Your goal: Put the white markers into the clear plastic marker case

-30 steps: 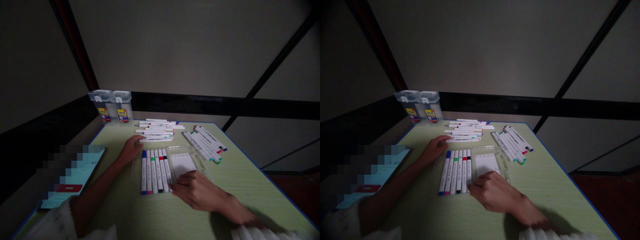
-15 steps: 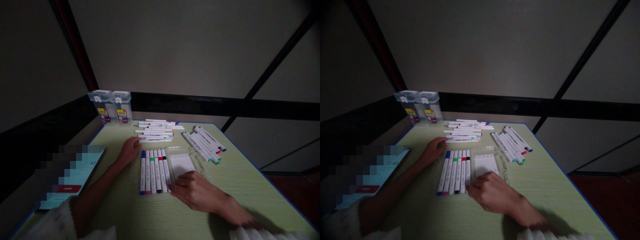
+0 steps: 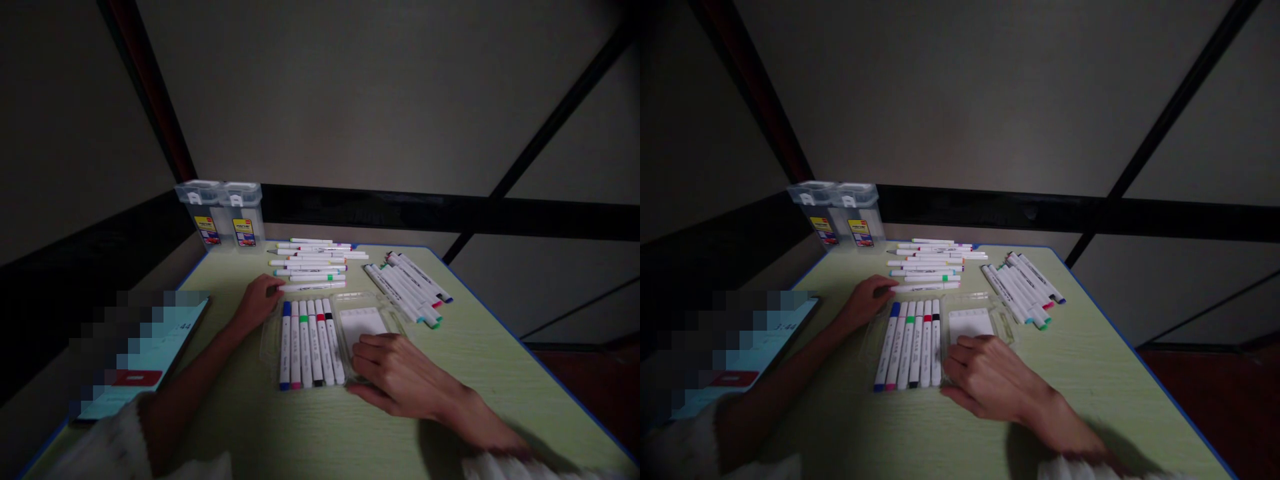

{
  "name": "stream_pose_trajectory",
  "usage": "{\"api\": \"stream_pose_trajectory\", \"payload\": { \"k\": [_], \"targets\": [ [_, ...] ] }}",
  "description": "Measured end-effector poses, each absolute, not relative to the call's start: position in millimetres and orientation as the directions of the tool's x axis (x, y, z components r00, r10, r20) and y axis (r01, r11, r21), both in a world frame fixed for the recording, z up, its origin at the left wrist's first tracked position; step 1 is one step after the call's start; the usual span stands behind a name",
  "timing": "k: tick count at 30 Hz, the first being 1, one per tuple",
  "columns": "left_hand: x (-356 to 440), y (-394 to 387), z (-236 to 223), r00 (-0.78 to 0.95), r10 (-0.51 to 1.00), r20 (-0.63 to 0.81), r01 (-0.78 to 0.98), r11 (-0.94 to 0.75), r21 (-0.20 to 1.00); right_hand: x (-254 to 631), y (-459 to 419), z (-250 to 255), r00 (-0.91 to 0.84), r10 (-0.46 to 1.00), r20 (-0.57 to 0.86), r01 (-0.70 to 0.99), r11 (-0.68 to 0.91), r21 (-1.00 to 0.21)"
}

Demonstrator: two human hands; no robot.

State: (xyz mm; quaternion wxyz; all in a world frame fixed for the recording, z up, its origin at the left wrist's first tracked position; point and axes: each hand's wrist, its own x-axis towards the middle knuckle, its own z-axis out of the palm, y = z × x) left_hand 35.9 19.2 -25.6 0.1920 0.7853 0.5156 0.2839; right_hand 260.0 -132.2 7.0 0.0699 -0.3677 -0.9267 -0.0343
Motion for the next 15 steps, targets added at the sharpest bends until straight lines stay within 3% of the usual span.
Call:
{"api": "stream_pose_trajectory", "payload": {
  "k": [15],
  "targets": [
    [33.3,20.2,-25.8,0.318,0.909,0.268,0.691,-0.416,0.592,256.0,-132.2,7.2,-0.71,0.701,0.06,0.7,0.713,-0.038]
  ]
}}
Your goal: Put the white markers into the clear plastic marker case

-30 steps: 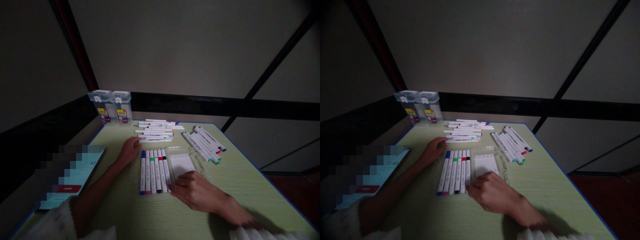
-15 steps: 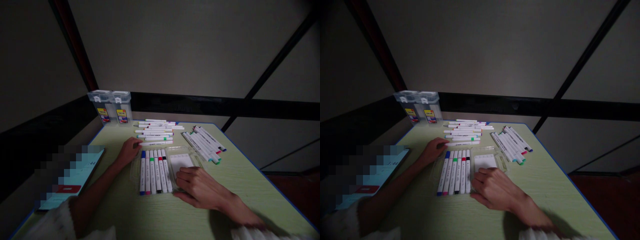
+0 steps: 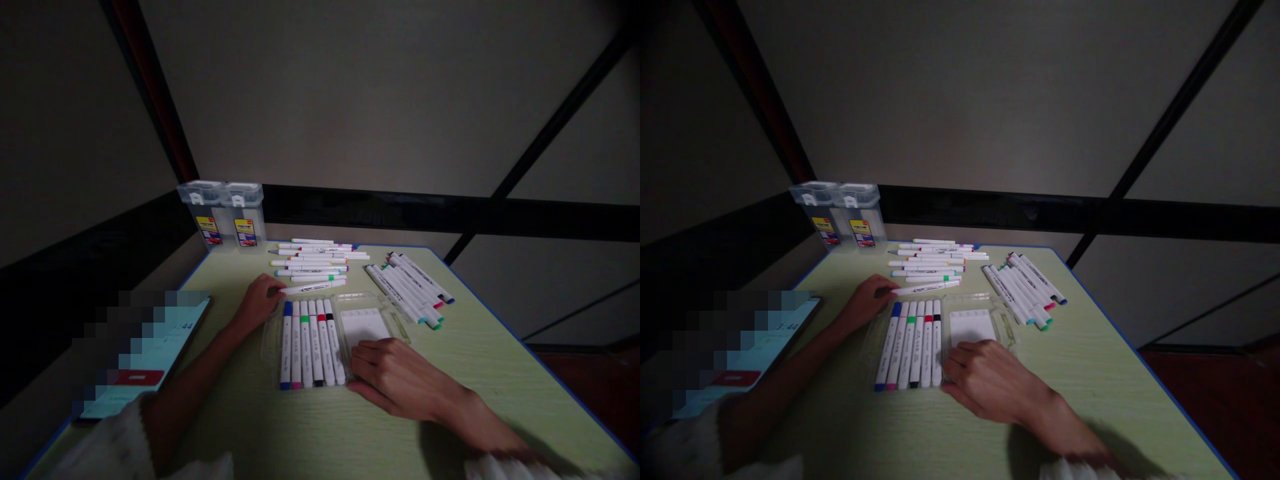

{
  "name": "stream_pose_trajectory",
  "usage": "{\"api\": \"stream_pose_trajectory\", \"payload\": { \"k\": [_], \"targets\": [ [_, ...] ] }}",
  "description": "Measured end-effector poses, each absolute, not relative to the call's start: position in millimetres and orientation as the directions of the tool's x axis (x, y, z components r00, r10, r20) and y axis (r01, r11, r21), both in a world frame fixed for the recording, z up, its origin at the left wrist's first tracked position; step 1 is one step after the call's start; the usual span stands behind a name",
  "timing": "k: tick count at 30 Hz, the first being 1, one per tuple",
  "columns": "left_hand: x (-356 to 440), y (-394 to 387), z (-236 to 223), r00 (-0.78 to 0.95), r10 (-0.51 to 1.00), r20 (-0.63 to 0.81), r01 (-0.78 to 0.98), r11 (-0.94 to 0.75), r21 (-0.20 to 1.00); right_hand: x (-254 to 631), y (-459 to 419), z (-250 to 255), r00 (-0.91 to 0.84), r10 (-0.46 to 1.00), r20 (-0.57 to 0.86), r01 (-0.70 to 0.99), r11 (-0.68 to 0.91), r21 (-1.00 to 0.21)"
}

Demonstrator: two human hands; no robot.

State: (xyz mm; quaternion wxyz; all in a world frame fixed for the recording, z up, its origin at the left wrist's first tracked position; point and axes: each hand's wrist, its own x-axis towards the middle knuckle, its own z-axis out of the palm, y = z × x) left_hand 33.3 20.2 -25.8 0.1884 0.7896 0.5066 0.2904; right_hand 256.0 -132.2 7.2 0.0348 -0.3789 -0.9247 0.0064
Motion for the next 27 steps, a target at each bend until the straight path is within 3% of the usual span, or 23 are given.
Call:
{"api": "stream_pose_trajectory", "payload": {
  "k": [13,27],
  "targets": [
    [42.9,9.0,-10.4,0.179,0.95,0.254,0.419,-0.308,0.854,250.5,-135.5,7.8,-0.693,0.72,0.038,0.719,0.694,-0.043],
    [47.0,3.1,-6.4,0.196,0.94,0.279,0.321,-0.33,0.887,247.7,-135.7,-0.8,-0.696,0.71,0.106,0.715,0.699,0.007]
  ]
}}
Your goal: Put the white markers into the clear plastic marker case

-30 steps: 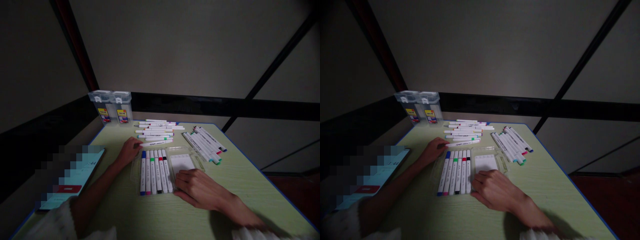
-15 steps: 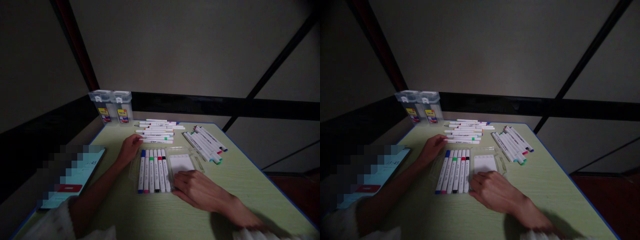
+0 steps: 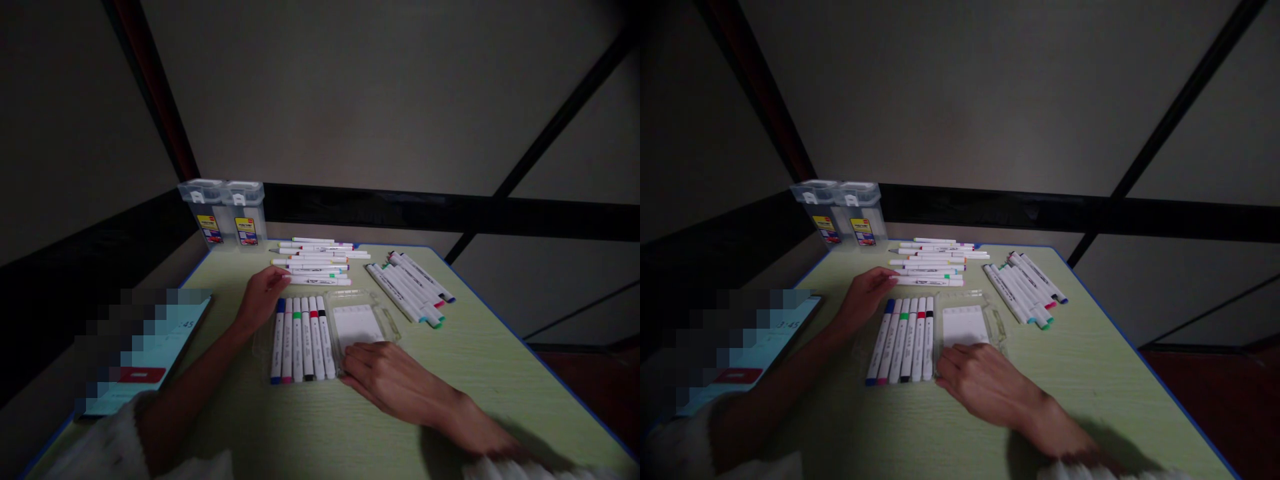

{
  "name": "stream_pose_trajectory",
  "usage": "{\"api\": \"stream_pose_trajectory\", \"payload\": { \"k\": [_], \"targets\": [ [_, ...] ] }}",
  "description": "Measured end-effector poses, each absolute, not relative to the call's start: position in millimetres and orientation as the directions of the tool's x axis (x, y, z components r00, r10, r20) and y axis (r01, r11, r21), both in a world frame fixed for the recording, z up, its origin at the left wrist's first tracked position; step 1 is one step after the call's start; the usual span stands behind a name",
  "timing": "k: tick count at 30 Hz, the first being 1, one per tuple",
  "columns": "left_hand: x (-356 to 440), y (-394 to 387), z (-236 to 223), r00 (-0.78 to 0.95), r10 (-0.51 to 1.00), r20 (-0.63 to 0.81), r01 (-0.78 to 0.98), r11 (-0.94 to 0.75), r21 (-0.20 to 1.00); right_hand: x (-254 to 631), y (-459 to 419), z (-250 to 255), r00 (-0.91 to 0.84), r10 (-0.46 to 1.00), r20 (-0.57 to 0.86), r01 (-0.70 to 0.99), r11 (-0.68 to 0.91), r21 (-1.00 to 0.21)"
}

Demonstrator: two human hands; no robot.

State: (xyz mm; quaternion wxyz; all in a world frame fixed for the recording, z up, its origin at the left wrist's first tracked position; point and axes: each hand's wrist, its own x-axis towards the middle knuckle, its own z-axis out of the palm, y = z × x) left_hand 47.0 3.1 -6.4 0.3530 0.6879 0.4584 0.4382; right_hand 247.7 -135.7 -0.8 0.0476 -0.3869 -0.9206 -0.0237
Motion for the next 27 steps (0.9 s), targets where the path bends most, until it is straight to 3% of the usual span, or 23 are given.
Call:
{"api": "stream_pose_trajectory", "payload": {
  "k": [11,27],
  "targets": [
    [48.4,1.0,-5.5,0.218,0.926,0.308,0.305,-0.365,0.88,246.7,-134.8,-6.4,-0.751,0.647,0.132,0.656,0.754,0.04],
    [55.3,-7.2,-3.8,0.236,0.937,0.259,0.201,-0.308,0.93,250.5,-133.9,-7.3,-0.713,0.687,0.139,0.697,0.716,0.035]
  ]
}}
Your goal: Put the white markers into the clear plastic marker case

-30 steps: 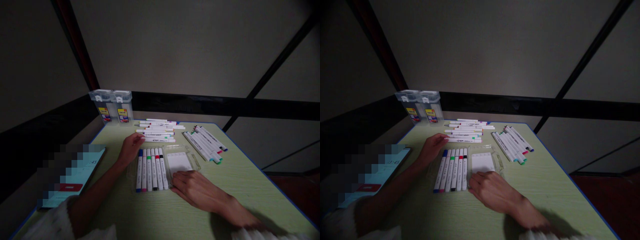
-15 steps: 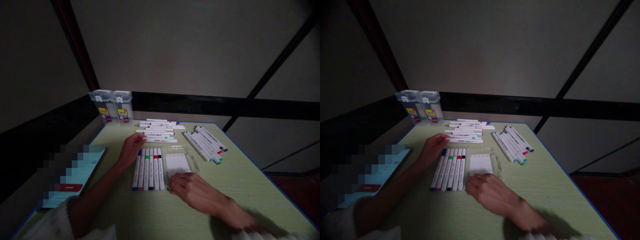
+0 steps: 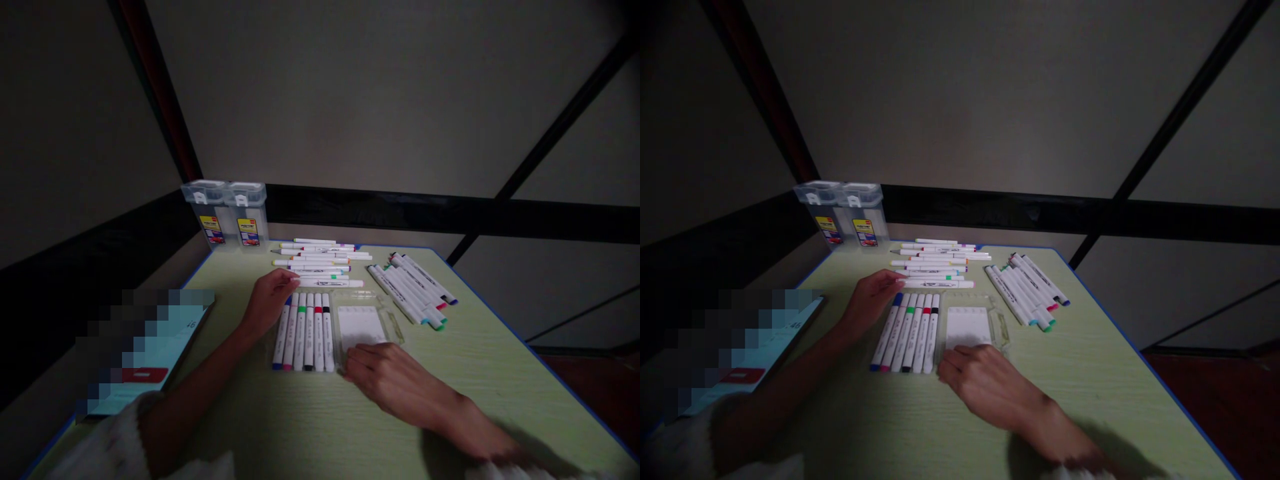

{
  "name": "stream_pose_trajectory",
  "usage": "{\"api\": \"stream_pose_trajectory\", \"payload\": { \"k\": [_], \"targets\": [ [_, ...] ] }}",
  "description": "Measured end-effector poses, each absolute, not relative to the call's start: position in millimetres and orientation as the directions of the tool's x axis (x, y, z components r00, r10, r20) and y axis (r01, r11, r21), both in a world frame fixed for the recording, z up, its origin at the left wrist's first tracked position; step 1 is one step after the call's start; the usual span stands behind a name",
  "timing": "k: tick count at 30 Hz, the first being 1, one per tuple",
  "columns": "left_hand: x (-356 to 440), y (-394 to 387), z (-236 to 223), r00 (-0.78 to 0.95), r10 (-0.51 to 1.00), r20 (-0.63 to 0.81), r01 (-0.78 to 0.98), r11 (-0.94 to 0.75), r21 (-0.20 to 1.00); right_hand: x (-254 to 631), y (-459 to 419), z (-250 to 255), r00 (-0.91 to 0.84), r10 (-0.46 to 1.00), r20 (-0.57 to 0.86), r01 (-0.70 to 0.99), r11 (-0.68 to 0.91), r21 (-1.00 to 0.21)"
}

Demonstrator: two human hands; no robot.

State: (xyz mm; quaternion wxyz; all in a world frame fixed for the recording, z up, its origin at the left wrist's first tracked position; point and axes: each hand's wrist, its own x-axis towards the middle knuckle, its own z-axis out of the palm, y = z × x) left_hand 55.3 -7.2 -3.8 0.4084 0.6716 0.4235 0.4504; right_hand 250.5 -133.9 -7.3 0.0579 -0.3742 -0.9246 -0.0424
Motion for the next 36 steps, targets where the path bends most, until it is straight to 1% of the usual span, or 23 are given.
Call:
{"api": "stream_pose_trajectory", "payload": {
  "k": [6,11,19,23,27,32,36],
  "targets": [
    [57.6,-11.2,-1.8,0.253,0.943,0.218,0.107,-0.252,0.962,252.9,-131.5,-1.8,-0.678,0.72,0.147,0.731,0.682,0.032],
    [59.4,-14.7,2.5,0.237,0.953,0.189,0.095,-0.216,0.972,250.6,-131.4,3.6,-0.649,0.745,0.153,0.755,0.655,0.016],
    [64.6,-24.9,8.1,0.262,0.945,0.194,0.084,-0.223,0.971,251.3,-131.7,4.7,-0.603,0.759,0.247,0.775,0.63,-0.047],
    [67.9,-32.5,11.1,0.31,0.927,0.21,0.04,-0.234,0.971,252.1,-131.9,1.8,-0.566,0.766,0.306,0.783,0.615,-0.09],
    [70.5,-40.6,11.1,0.338,0.912,0.231,0.051,-0.263,0.963,254.1,-130.6,-3.0,-0.513,0.771,0.377,0.787,0.598,-0.151],
    [72.5,-48.3,7.2,0.361,0.888,0.286,0.058,-0.327,0.943,256.1,-129.1,-7.0,-0.469,0.792,0.392,0.788,0.575,-0.219],
    [75.8,-54.8,6.6,0.374,0.874,0.31,0.122,-0.378,0.918,255.9,-128.0,-7.9,-0.45,0.788,0.42,0.789,0.571,-0.226]
  ]
}}
